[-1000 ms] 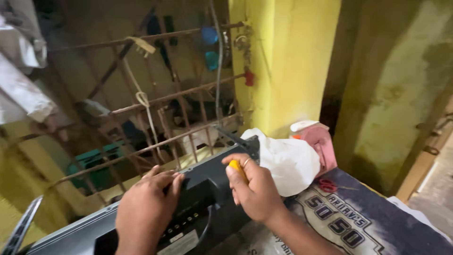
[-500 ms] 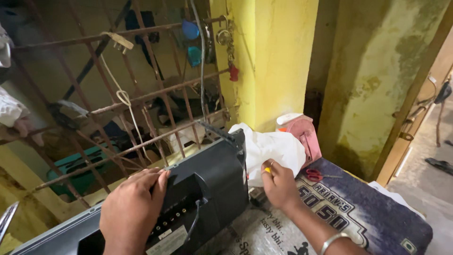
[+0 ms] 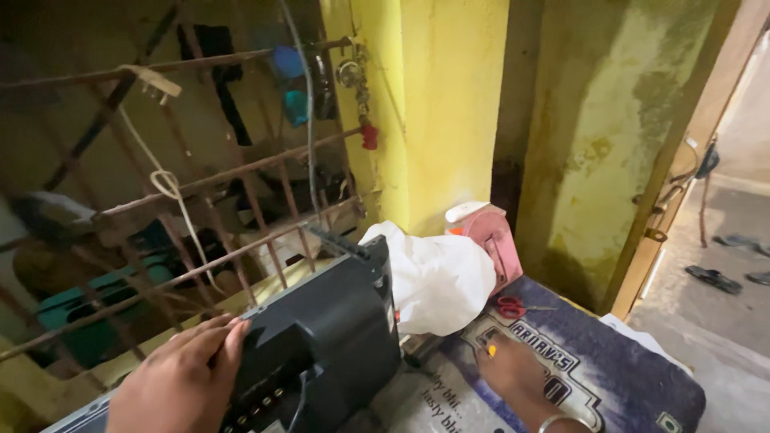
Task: The person uses a yellow-handled screwdriver to tighten screws on the back panel of a black flat-screen television. They repeatedly turn the screwdriver to secure the panel while holding the TV steady with the other hand.
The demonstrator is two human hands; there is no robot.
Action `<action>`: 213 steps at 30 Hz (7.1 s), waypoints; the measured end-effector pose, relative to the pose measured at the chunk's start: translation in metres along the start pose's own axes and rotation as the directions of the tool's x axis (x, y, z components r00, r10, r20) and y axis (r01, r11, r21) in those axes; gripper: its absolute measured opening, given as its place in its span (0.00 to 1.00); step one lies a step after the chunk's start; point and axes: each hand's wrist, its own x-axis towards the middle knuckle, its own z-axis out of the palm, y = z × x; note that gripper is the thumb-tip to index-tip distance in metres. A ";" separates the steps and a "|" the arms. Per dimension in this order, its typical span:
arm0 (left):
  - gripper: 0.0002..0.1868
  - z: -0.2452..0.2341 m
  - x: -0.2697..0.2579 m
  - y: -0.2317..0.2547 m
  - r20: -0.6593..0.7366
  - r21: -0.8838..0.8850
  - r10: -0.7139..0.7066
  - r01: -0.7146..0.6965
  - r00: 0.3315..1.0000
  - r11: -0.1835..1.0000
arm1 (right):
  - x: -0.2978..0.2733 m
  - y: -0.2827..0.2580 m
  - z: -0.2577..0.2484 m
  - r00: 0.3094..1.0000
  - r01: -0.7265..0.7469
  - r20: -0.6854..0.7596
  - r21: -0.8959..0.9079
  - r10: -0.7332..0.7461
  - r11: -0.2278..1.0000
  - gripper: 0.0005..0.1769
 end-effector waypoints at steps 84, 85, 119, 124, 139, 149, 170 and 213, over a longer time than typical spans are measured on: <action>0.14 -0.009 -0.007 -0.001 -0.214 -0.189 0.009 -0.051 0.977 0.981 | 0.018 -0.125 -0.126 0.625 0.558 -0.781 0.441 -0.006 0.703 0.12; 0.14 -0.010 -0.007 -0.003 -0.195 -0.194 -0.002 -0.036 0.981 0.980 | 0.005 -0.138 -0.140 0.653 0.588 -0.757 0.493 -0.017 0.641 0.11; 0.07 0.009 -0.013 -0.046 -0.345 -0.358 0.131 -0.259 0.929 0.897 | -0.182 -0.329 -0.099 0.550 -0.125 0.275 0.961 -0.788 0.248 0.09; 0.09 0.017 -0.018 -0.047 -0.348 -0.335 0.094 -0.217 0.933 0.917 | -0.183 -0.338 -0.092 0.527 -0.108 0.274 0.960 -0.804 0.257 0.10; 0.11 -0.003 -0.035 -0.052 -0.454 -0.261 0.189 -0.333 0.871 0.906 | -0.176 -0.351 -0.087 0.428 0.006 0.287 0.947 -0.857 0.320 0.11; 0.07 -0.055 -0.086 -0.077 -0.548 -0.199 0.204 -0.363 0.811 0.910 | -0.179 -0.354 -0.091 0.365 0.086 0.341 0.914 -0.866 0.396 0.15; 0.17 -0.082 -0.139 -0.184 -0.659 -0.279 -0.358 0.227 0.662 0.933 | -0.179 -0.354 -0.087 0.329 0.131 0.317 0.918 -0.890 0.375 0.17; 0.17 -0.051 -0.108 -0.220 -0.492 -0.574 -0.255 -0.089 0.833 0.814 | -0.185 -0.354 -0.091 0.393 0.147 0.333 0.898 -0.857 0.415 0.16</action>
